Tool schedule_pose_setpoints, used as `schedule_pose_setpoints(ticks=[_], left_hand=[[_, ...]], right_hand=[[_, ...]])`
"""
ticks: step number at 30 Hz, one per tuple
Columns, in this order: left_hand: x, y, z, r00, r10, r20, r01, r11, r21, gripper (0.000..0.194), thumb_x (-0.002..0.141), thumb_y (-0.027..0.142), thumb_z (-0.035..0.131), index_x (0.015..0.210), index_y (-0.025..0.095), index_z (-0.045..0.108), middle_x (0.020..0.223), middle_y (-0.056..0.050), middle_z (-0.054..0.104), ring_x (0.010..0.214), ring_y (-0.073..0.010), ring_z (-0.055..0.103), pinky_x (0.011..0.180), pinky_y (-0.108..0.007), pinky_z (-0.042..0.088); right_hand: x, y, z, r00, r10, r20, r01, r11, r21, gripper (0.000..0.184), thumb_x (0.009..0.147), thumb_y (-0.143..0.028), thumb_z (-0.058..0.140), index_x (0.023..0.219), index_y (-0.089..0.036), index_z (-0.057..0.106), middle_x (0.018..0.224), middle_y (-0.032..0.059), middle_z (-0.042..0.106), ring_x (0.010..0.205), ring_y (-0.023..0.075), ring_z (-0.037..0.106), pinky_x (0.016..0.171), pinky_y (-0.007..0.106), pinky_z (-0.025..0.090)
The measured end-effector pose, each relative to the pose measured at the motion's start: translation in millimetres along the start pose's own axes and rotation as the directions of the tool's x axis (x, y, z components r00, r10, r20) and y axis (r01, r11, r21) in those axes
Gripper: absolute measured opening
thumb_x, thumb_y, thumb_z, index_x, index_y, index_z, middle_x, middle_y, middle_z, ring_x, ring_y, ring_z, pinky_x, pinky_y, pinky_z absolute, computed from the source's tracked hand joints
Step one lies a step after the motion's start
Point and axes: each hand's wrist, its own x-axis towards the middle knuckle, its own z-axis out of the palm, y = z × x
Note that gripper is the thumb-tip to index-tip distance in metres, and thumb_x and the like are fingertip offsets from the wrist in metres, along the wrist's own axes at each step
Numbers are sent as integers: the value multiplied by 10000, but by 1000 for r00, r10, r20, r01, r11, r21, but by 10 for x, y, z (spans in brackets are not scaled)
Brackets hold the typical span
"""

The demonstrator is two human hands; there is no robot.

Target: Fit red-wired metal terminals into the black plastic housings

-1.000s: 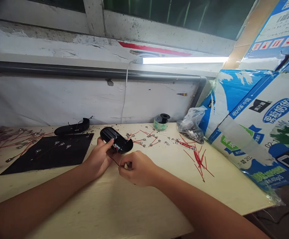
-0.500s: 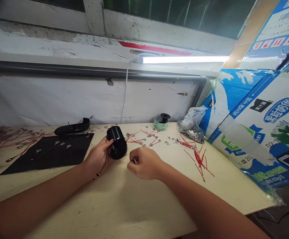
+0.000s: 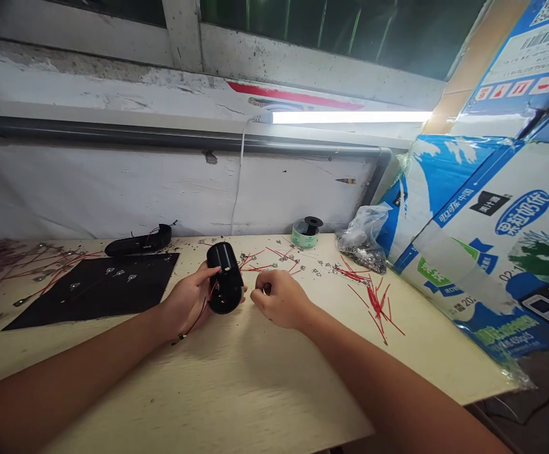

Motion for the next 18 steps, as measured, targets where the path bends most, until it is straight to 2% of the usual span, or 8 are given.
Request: schedule_pose_setpoints(ticks=[5, 12, 16, 18], left_hand=[[9, 23, -41, 999, -17, 44, 17, 1000, -12, 187, 881, 155, 580, 1066, 184, 579, 894, -43, 651, 772, -167, 627, 712, -284, 515], [-40, 71, -8, 998, -55, 42, 54, 998, 15, 224, 881, 142, 571, 1102, 177, 581, 900, -57, 662, 748, -177, 626, 711, -309, 514], [-29, 53, -34, 996, -47, 75, 43, 998, 53, 266, 900, 161, 567, 1165, 185, 564, 984, -83, 670, 816, -205, 641, 765, -364, 534], [-36, 54, -30, 996, -54, 73, 49, 997, 66, 263, 916, 161, 561, 1178, 187, 560, 1014, -88, 669, 832, -195, 639, 763, -346, 533]], right_hand=[[-3, -17, -5, 999, 40, -12, -39, 999, 32, 125, 715, -211, 488, 596, -204, 454, 515, -53, 385, 513, 109, 338, 478, 261, 226], [20, 17, -9, 995, 40, -91, -30, 994, 109, 124, 706, -202, 487, 585, -201, 462, 499, -56, 412, 486, 104, 362, 483, 264, 222], [31, 18, -12, 992, 30, -120, -16, 993, 120, 133, 707, -197, 482, 576, -198, 464, 509, -53, 417, 499, 105, 366, 487, 265, 226], [32, 11, -15, 991, 25, -129, -11, 994, 111, 132, 706, -196, 481, 575, -196, 464, 512, -51, 415, 507, 106, 367, 493, 265, 230]])
